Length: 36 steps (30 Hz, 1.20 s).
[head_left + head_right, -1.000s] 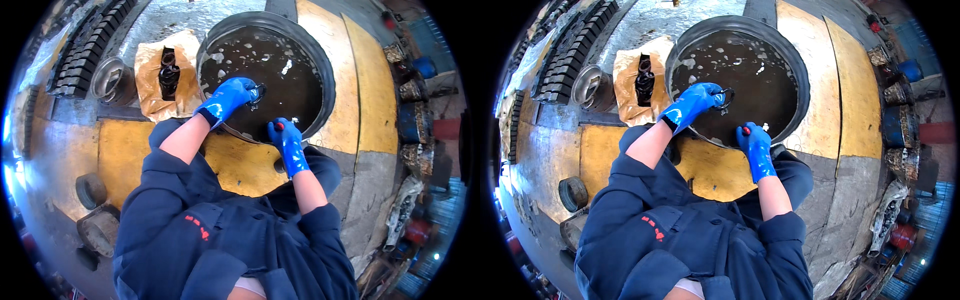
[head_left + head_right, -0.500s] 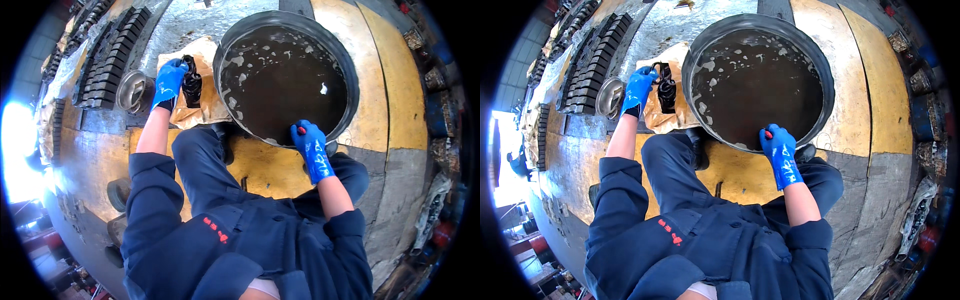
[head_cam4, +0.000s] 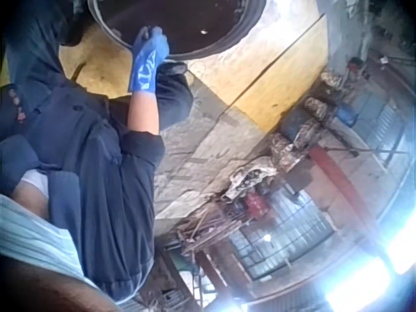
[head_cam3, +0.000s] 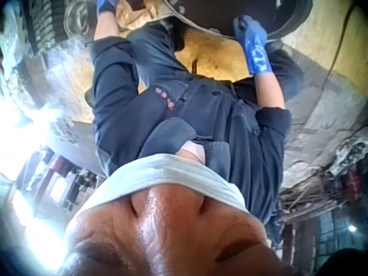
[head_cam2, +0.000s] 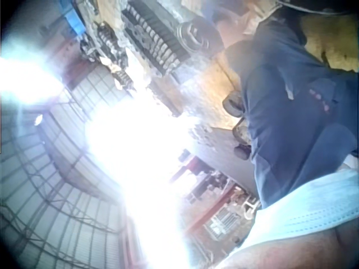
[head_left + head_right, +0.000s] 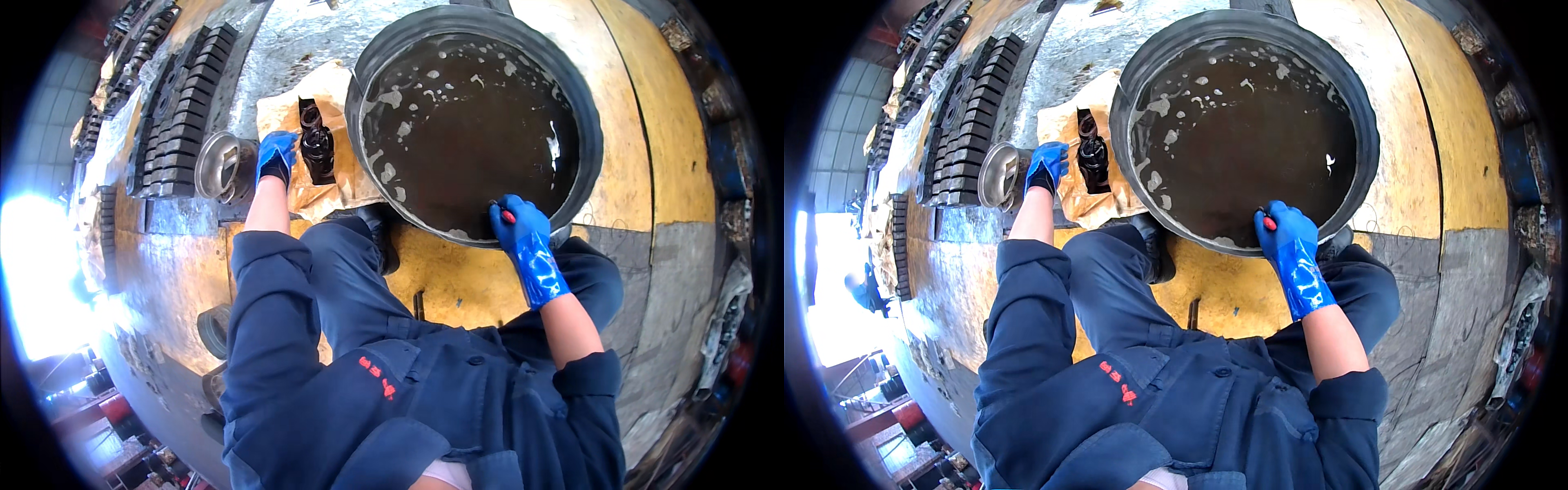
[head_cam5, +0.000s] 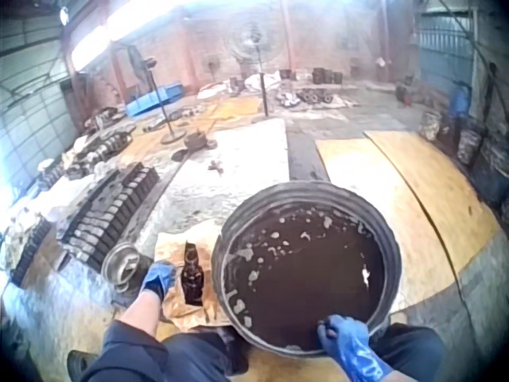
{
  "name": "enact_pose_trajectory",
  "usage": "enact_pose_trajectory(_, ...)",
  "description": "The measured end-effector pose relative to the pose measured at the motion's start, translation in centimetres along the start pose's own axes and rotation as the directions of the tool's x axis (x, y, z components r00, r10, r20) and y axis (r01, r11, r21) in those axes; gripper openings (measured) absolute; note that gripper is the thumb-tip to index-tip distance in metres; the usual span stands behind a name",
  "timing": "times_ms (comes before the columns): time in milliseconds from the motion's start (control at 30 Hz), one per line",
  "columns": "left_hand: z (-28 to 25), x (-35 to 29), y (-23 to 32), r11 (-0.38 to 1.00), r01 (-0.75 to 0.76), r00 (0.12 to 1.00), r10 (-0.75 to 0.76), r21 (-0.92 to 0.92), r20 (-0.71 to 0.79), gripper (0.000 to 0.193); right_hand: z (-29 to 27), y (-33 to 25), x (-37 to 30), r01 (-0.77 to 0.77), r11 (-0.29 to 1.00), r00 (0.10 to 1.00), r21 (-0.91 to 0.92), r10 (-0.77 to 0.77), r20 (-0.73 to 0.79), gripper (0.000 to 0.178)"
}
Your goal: The person cleans various small metal components by dipping them into a bucket of dark liquid and scrubbing them with a brush while wearing blue gloves.
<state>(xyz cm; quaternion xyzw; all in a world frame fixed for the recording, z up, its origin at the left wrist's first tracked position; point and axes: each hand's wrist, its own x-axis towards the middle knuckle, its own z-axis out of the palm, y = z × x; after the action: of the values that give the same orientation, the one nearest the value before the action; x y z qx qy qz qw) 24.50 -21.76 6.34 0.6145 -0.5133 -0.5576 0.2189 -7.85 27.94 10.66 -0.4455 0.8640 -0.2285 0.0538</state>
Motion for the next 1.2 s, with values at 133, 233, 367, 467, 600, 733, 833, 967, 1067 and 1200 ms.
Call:
enact_pose_trajectory(133,-0.7,-1.2,0.9,0.993,-0.023,1.000,0.021,0.118,0.016,0.031,0.3,0.3,0.2,-0.010,1.000,1.000,0.004,0.010,0.029,0.022)
enact_pose_trajectory(233,1.3,-4.4,4.2,0.983,-0.175,0.979,0.168,0.054,0.117,0.036,0.0,0.7,0.1,-0.025,0.999,0.999,-0.023,0.025,0.031,0.022)
enact_pose_trajectory(367,7.7,-13.2,10.4,0.916,-0.401,0.874,0.376,0.022,0.307,0.036,-0.1,1.0,0.0,-0.045,0.999,0.998,-0.001,0.045,0.035,0.026)
enact_pose_trajectory(467,12.4,-16.0,12.8,0.899,-0.428,0.804,0.333,0.091,0.493,0.040,0.2,0.8,0.6,-0.039,0.999,0.999,0.017,0.038,0.032,0.028)
enact_pose_trajectory(600,20.2,-18.0,11.1,0.860,-0.401,0.713,0.076,0.316,0.697,0.069,-0.7,0.2,1.3,-0.100,0.974,0.990,0.201,0.117,-0.077,0.025)
enact_pose_trajectory(733,26.6,-20.3,6.1,0.708,-0.491,0.664,-0.074,0.508,0.744,0.101,-4.8,0.1,4.6,-0.166,0.959,0.983,0.228,0.144,0.113,0.032)
enact_pose_trajectory(833,29.4,-19.1,2.8,0.437,-0.644,0.689,-0.026,0.628,0.725,0.105,-6.7,1.1,7.4,-0.210,0.957,0.970,0.199,0.179,0.166,0.033)
enact_pose_trajectory(967,29.8,-14.2,-1.1,0.250,-0.693,0.709,0.063,0.676,0.703,0.093,-7.6,1.3,10.0,-0.277,0.920,0.956,0.278,0.236,0.172,0.041)
enact_pose_trajectory(1067,33.2,-18.7,1.9,0.338,-0.677,0.670,-0.085,0.654,0.737,0.073,-9.4,2.0,10.8,-0.367,0.890,0.926,0.270,0.322,0.197,0.041)
enact_pose_trajectory(1200,34.1,-18.3,1.4,0.298,-0.814,0.502,-0.075,0.499,0.862,0.054,-11.2,2.5,12.2,-0.398,0.865,0.915,0.306,0.348,0.205,0.040)
